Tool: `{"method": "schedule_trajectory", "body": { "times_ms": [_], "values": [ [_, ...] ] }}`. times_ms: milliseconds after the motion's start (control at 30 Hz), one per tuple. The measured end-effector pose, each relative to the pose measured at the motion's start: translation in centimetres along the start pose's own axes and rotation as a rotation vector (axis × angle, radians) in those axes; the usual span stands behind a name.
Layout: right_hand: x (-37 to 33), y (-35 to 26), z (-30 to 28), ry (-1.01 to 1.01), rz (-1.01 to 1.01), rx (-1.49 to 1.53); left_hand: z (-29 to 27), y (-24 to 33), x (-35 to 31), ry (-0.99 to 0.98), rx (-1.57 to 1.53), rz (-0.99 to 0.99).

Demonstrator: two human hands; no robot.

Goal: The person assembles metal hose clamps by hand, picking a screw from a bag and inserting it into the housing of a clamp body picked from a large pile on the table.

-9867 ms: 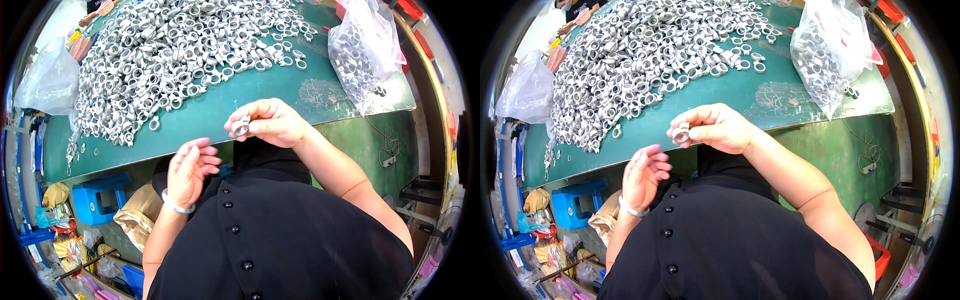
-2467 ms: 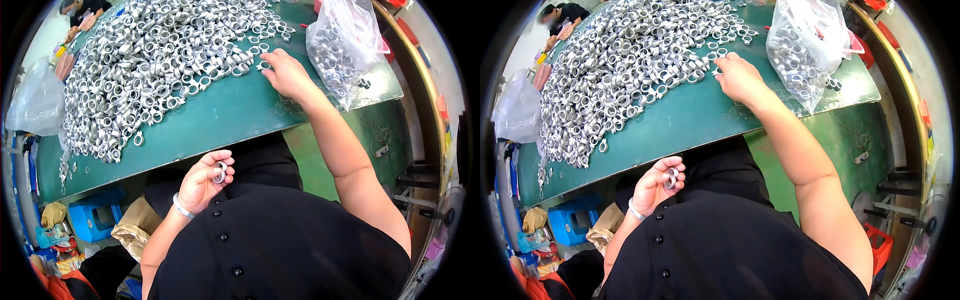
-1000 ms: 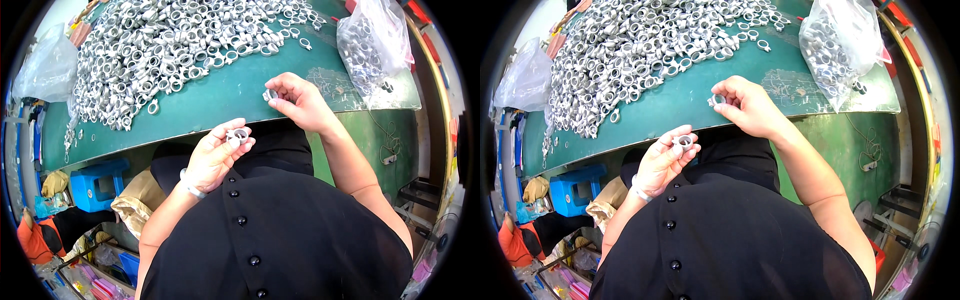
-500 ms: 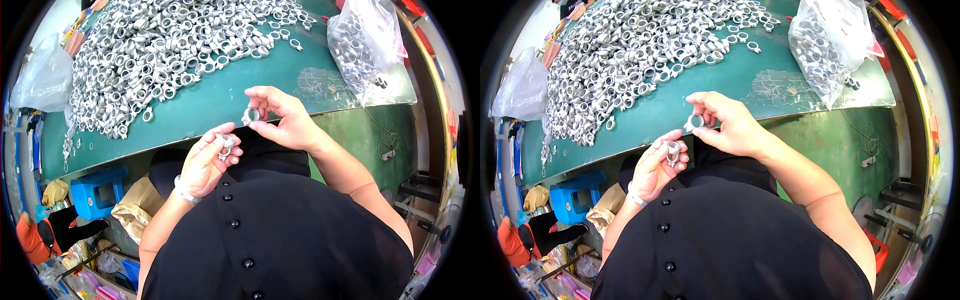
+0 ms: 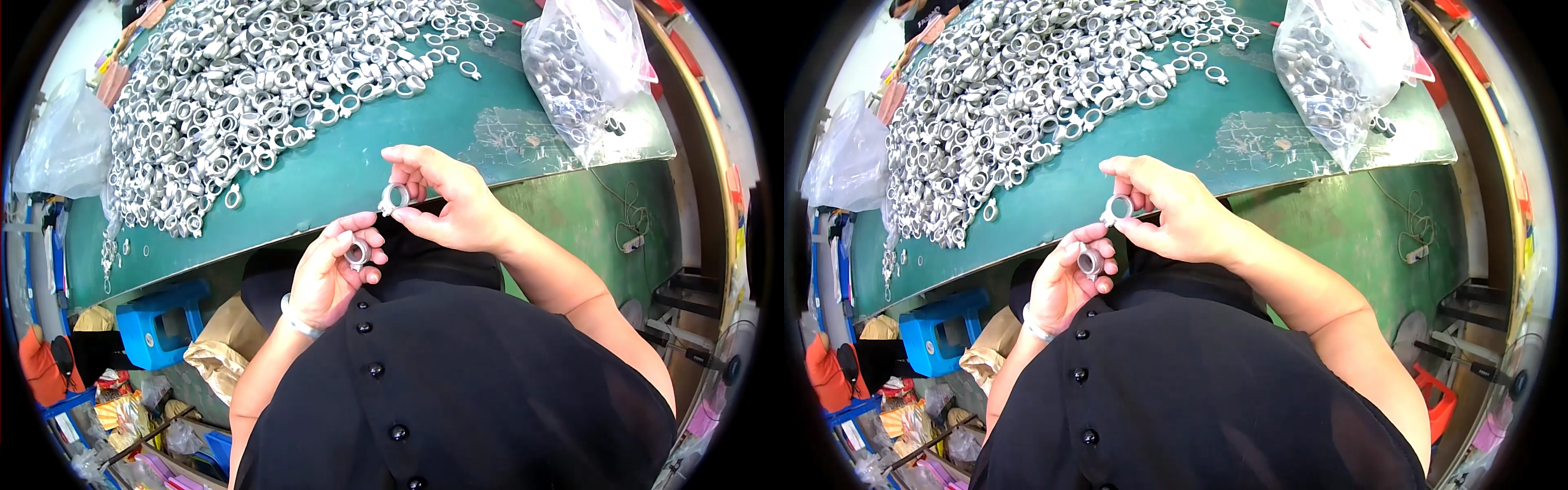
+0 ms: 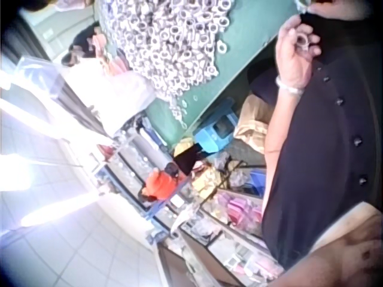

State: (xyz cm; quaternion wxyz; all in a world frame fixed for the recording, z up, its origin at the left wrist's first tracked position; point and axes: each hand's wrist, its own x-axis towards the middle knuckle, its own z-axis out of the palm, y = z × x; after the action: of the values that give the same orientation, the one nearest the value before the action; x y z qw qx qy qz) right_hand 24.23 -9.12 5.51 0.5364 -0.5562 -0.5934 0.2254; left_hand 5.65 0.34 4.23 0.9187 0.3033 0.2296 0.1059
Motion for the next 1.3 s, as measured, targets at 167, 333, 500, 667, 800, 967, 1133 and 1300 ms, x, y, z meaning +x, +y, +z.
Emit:
{"method": "schedule_trajectory", "body": {
  "times_ms": [167,333,500,667,800,967,1133,1300],
  "values": [
    [0.1,0.0,0.2,0.017,-0.050,-0.098,0.0,-0.1,-0.1,0.017,0.049,-0.005],
    [-0.1,-0.2,0.4,0.001,-0.113,-0.136,0.7,0.0,0.0,0.026,0.093,0.000],
    [-0.2,-0.2,1.0,-0.049,-0.109,-0.097,1.7,0.2,0.2,0.026,0.178,-0.014],
    [-0.1,-0.3,0.9,-0.063,-0.120,-0.109,1.2,0.1,0.3,0.009,0.192,-0.002],
    [-0.1,-0.3,0.9,-0.037,-0.174,-0.137,1.4,0.2,0.2,0.024,0.192,-0.005],
    [-0.1,-0.3,1.0,-0.009,-0.220,-0.143,1.3,-0.2,0.3,0.040,0.217,0.047],
    [-0.2,0.0,1.2,0.004,-0.242,-0.140,1.3,-0.5,0.3,0.045,0.259,0.129],
    [-0.3,0.3,1.6,0.027,-0.201,-0.072,1.1,-0.7,0.3,0.044,0.323,0.196]
  ]
}}
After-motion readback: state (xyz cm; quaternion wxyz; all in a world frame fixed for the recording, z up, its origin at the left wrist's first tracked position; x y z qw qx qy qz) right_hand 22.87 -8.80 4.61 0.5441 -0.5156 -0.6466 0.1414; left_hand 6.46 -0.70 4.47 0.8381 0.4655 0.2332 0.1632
